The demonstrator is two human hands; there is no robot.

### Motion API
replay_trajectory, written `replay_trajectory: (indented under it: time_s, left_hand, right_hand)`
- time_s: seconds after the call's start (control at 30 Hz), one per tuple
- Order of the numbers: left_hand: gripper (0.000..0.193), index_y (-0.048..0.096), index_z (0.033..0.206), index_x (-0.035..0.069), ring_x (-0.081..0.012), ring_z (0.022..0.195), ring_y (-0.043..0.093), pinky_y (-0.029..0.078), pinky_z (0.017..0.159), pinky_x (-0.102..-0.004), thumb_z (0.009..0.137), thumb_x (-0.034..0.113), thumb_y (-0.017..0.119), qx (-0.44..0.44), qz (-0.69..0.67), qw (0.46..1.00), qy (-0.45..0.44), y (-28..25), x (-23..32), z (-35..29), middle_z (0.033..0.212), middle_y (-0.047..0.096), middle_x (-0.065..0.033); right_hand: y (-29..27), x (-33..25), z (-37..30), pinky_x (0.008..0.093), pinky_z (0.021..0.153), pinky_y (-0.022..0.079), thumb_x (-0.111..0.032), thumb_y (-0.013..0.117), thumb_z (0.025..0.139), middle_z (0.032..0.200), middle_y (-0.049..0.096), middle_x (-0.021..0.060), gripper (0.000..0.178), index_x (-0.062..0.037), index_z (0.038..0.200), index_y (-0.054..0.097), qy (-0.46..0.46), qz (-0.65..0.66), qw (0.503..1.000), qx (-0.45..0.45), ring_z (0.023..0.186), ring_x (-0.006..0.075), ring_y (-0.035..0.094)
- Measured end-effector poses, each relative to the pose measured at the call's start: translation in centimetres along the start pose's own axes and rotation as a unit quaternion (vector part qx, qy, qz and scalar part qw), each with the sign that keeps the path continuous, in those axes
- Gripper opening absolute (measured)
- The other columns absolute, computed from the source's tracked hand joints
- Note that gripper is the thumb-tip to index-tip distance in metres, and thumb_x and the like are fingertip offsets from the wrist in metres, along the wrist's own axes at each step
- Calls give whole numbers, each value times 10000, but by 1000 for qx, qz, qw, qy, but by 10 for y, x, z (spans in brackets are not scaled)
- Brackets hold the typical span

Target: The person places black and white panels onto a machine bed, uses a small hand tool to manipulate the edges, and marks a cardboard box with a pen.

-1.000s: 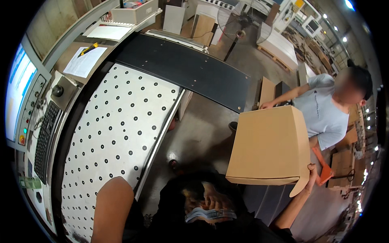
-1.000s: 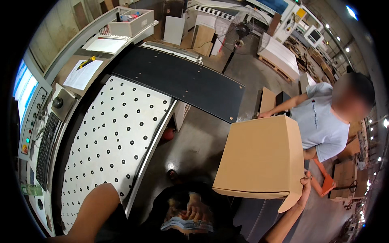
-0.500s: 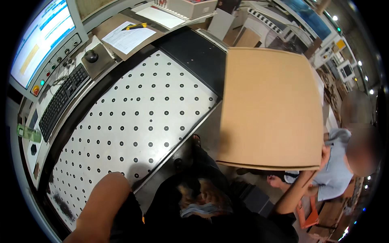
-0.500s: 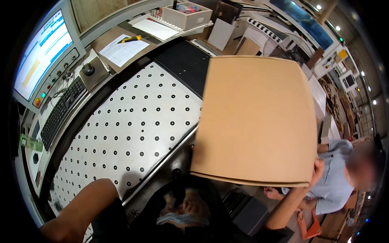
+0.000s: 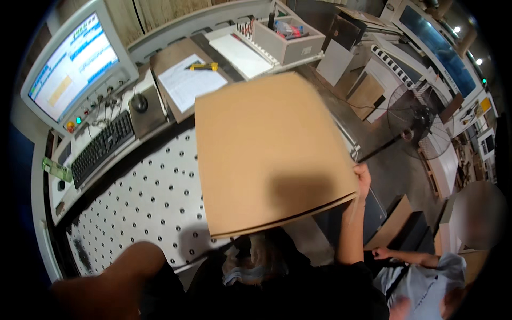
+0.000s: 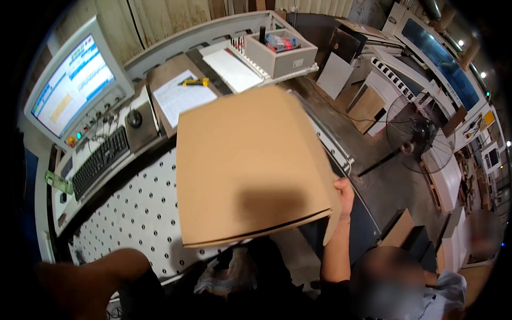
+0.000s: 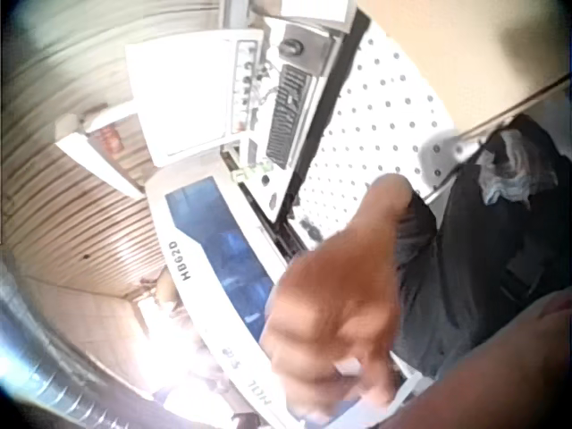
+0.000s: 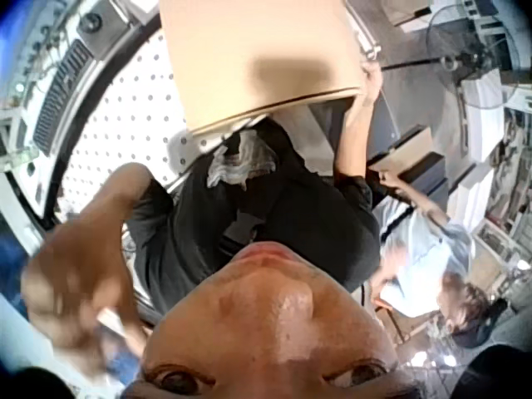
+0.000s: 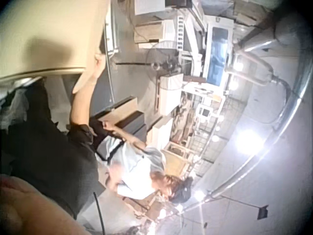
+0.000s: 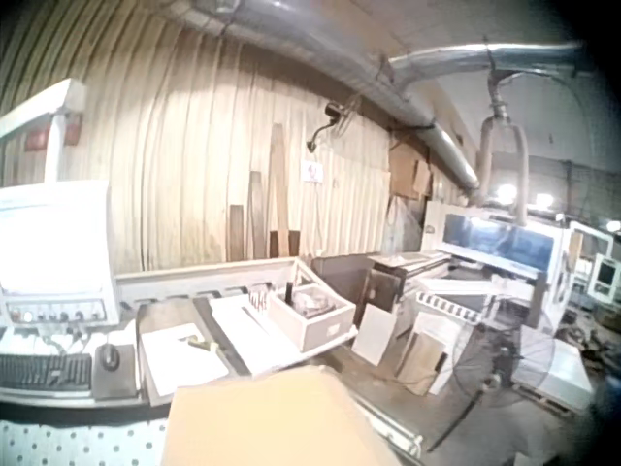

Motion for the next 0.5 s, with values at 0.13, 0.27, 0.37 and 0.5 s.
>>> replay_trajectory:
  time_s: [0.13, 0.27, 0.37, 0.5]
  left_hand:
    - [711, 757, 1100, 151, -327, 1196, 555, 425, 933, -507, 602, 655, 815, -204, 81, 944, -247, 47, -89, -39, 1206, 651, -102]
    - [842, 648, 1311, 257, -369, 1321, 482, 300, 1096, -566, 615, 710, 787, -286, 262, 843, -372, 77, -128, -96, 1376, 570, -119]
    - [821, 595, 1321, 238, -388, 1268, 523, 349, 1068, -575, 626, 565, 884, -239, 322, 831, -387, 86, -137, -128, 1359, 560, -139]
    - [887, 525, 1368, 162, -399, 1102, 594, 481, 962, -568, 571, 245, 905, -121, 343, 860, -358, 95, -165, -157, 1184, 560, -173]
  right_hand:
    - [-15, 2, 53, 354, 904, 520, -216, 384, 875, 1106, 687, 203, 516, 95, 1239, 577, 119, -18, 985, 121, 930, 277, 668]
    - [-54, 4, 83, 349, 868, 534, -223, 410, 881, 1032, 701, 170, 448, 50, 1169, 618, 178, -70, 953, 236, 876, 258, 675]
    - [-39, 2, 111, 347, 809, 552, -268, 453, 900, 958, 711, 126, 412, 25, 1116, 647, 247, -64, 928, 270, 841, 233, 681]
    - [-41, -10, 156, 312, 754, 554, -334, 473, 932, 904, 705, 93, 416, 7, 1075, 664, 300, -223, 899, 230, 782, 208, 674]
Point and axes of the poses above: each hand's wrist, its own z-axis towards the middle knuckle, its own y-axis out of the palm, x = y × z, the point moved 3 cm from there along z, towards the middle knuckle
